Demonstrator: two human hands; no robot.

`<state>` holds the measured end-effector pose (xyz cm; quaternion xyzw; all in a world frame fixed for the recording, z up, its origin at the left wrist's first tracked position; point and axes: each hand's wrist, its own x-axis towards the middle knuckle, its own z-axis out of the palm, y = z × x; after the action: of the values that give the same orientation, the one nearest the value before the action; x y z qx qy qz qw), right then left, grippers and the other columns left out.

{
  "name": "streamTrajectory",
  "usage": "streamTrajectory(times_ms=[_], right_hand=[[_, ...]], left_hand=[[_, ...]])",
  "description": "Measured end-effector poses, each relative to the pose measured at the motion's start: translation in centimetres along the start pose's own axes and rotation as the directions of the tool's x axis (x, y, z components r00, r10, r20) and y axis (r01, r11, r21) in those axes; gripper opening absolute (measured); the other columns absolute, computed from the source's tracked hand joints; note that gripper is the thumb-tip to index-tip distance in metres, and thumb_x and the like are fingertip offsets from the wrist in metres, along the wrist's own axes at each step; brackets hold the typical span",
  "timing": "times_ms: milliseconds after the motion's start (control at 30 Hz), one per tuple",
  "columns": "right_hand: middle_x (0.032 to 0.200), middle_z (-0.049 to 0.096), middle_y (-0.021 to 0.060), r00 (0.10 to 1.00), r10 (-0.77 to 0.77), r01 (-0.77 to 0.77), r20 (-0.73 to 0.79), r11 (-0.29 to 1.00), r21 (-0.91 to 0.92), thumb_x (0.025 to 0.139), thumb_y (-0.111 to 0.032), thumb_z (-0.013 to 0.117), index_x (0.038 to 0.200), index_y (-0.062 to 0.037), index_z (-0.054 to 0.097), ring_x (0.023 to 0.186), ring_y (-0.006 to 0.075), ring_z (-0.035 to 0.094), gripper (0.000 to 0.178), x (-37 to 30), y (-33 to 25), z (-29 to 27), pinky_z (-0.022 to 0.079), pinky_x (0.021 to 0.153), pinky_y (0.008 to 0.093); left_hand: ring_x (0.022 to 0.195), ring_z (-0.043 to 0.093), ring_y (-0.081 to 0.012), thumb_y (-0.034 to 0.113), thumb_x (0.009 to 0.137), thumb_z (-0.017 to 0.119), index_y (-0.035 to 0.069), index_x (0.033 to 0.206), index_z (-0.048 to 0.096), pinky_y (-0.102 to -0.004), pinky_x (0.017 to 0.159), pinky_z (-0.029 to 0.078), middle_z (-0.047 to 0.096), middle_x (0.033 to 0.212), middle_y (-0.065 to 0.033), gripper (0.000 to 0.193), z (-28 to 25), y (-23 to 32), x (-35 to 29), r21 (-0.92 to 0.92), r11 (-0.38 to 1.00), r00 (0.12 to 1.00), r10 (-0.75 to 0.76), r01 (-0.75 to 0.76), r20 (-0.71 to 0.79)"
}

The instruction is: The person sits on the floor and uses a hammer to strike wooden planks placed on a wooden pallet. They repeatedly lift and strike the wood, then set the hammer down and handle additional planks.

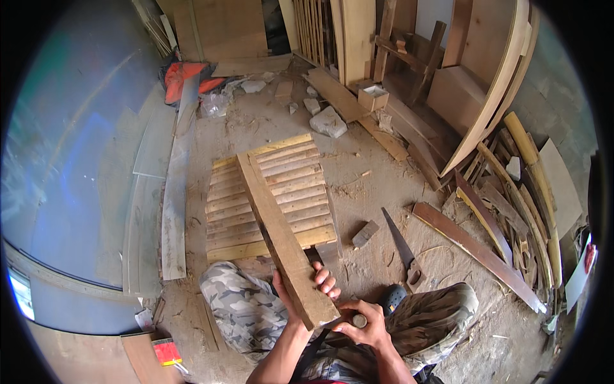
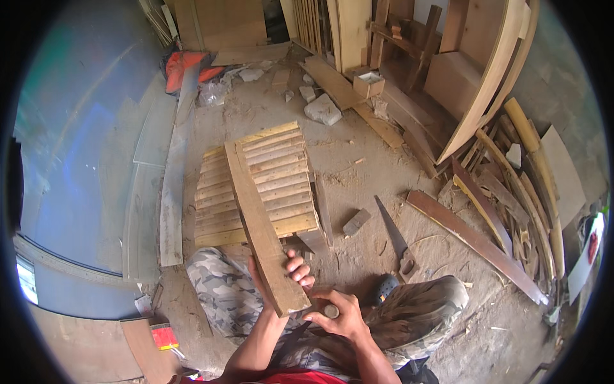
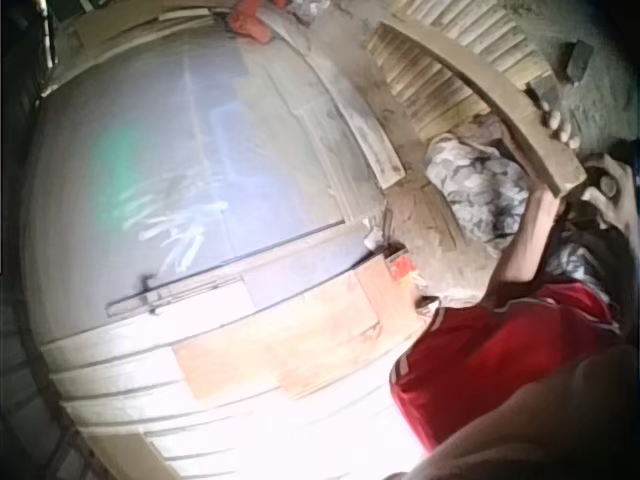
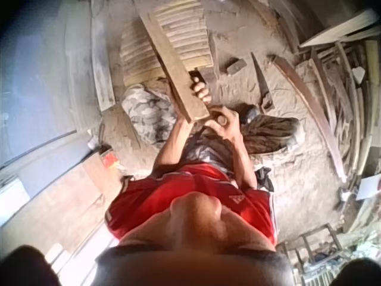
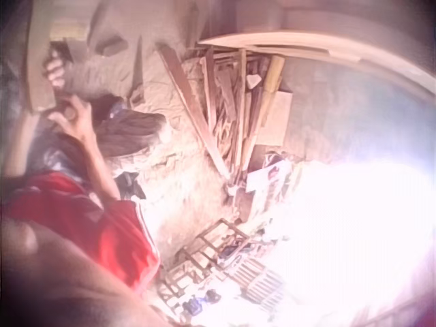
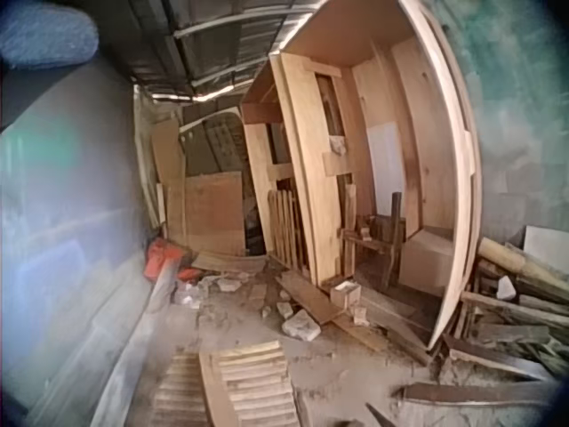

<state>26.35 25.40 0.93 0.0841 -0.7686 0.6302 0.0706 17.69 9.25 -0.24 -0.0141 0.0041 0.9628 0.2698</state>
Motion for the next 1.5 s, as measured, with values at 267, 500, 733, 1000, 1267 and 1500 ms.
streamTrajectory(times_ms=[267,500,733,1000,1267,1500], right_hand=[[0.096,0.075,0.0142,0.997,-0.072,0.071,-0.042,0.997,-0.025,0.074,-0.031,0.09,0.105,-0.001,0.069,0.084,0.0272,0.076,0.049,0.5,-0.9,0.8,0.058,0.074,0.034],[0.092,0.075,0.0142,0.997,0.021,-0.019,-0.08,0.999,0.03,0.077,-0.04,0.088,0.103,-0.0007,0.068,0.081,0.0242,0.076,0.051,0.4,-1.3,1.3,0.058,0.072,0.0334],[0.087,0.072,0.0106,0.941,0.322,-0.303,-0.098,0.938,0.17,0.082,-0.036,0.084,0.099,0.0017,0.068,0.069,0.0188,0.067,0.044,0.4,0.2,0.7,0.055,0.07,0.0327],[0.086,0.06,0.0018,0.908,0.417,-0.408,0.028,0.869,0.282,0.082,-0.023,0.085,0.096,-0.0033,0.057,0.082,0.0119,0.056,0.036,1.4,0.5,-0.7,0.048,0.077,0.0298],[0.085,0.06,0.0018,0.976,0.216,-0.217,-0.018,0.975,-0.052,0.072,-0.028,0.09,0.093,-0.0055,0.058,0.078,0.0131,0.057,0.044,2.4,0.3,-1.6,0.048,0.071,0.0295],[0.093,0.065,0.0117,0.989,0.077,-0.038,0.124,0.955,-0.295,0.072,-0.033,0.09,0.098,-0.0076,0.055,0.085,0.0315,0.068,0.051,2.0,3.0,-2.6,0.055,0.074,0.0398]], left_hand=[[0.084,0.049,-0.0216,0.088,0.078,0.047,0.005,0.127,0.055,-0.0379,0.074,0.042,0.051,0.089,-0.0056,0.097,1.3,-0.6,0.3,-0.046,0.999,0.998,0.003,-0.006,-0.059],[0.081,0.048,-0.0188,0.086,0.08,0.05,0.006,0.13,0.053,-0.0368,0.079,0.044,0.052,0.082,-0.0009,0.095,0.1,-0.8,0.6,-0.074,0.997,0.994,-0.014,0.023,0.112],[0.103,0.06,-0.0316,0.082,0.087,0.041,0.01,0.138,0.051,-0.0528,0.091,0.049,0.062,0.115,-0.0099,0.089,2.7,-1.9,0.9,0.297,0.95,0.934,0.193,-0.1,-0.3],[0.121,0.051,-0.0161,0.042,0.104,0.052,-0.001,0.131,0.056,-0.0324,0.108,0.034,0.061,0.127,-0.0083,0.051,-1.8,2.2,1.3,0.829,0.554,0.661,0.648,-0.07,-0.378],[0.097,0.066,-0.0201,0.056,0.096,0.059,0.003,0.116,0.069,-0.0325,0.08,0.052,0.072,0.097,-0.0097,0.057,6.9,8.8,1.9,0.766,-0.324,0.814,0.399,0.555,-0.421],[0.126,0.057,-0.0309,0.052,0.096,0.062,0.0,0.137,0.055,-0.0431,0.104,0.046,0.061,0.133,-0.0228,0.067,2.5,21.5,11.0,0.817,-0.325,0.723,0.674,0.476,-0.153]])
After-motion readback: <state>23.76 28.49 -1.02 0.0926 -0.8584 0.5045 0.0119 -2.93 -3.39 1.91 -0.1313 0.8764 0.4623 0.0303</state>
